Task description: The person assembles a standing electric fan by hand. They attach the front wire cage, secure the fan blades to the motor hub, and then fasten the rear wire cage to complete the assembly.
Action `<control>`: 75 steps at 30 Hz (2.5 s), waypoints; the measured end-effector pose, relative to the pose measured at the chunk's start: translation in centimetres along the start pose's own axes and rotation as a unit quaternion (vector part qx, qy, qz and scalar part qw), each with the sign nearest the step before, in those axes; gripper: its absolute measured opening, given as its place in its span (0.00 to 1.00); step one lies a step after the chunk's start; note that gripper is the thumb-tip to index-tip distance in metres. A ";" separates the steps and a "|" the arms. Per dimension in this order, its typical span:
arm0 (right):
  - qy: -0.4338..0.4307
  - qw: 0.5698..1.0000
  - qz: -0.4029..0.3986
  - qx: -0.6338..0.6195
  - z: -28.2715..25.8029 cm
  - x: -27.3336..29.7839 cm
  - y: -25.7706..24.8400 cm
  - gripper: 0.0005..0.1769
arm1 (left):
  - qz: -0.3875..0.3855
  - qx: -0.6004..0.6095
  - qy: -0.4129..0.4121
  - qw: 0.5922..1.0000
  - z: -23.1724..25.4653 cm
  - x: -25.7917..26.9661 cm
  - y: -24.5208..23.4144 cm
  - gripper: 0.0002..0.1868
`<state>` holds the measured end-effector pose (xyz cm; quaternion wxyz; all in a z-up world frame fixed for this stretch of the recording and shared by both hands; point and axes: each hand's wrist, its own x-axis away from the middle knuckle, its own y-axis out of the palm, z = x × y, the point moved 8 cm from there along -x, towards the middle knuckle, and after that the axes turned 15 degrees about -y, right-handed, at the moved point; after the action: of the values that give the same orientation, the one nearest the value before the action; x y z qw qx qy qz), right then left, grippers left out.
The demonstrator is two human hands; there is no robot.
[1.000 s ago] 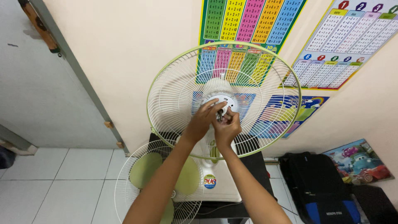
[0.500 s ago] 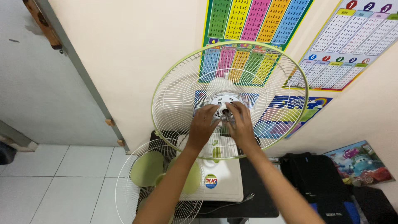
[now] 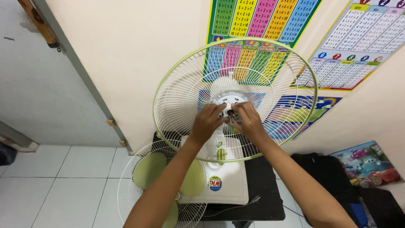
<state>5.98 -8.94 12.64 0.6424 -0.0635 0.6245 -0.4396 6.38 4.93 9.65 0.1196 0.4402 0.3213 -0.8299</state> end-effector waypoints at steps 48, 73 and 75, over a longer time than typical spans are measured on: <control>-0.024 0.997 -0.075 -0.004 -0.9 -2.3 -0.9 0.29 | 0.025 0.035 -0.062 0.997 -0.1 0.9 0.5 0.34; 0.197 0.947 0.221 0.123 -1.6 3.1 2.4 0.24 | -0.041 0.006 0.058 0.997 0.4 -1.3 0.1 0.28; 0.206 0.943 0.229 0.125 -1.7 3.1 2.5 0.24 | -0.049 0.016 0.076 0.996 0.1 -1.5 0.2 0.28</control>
<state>5.23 -8.67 8.40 0.5858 0.2541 0.6807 -0.3591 7.25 4.59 10.86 0.0466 0.4880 0.3371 -0.8038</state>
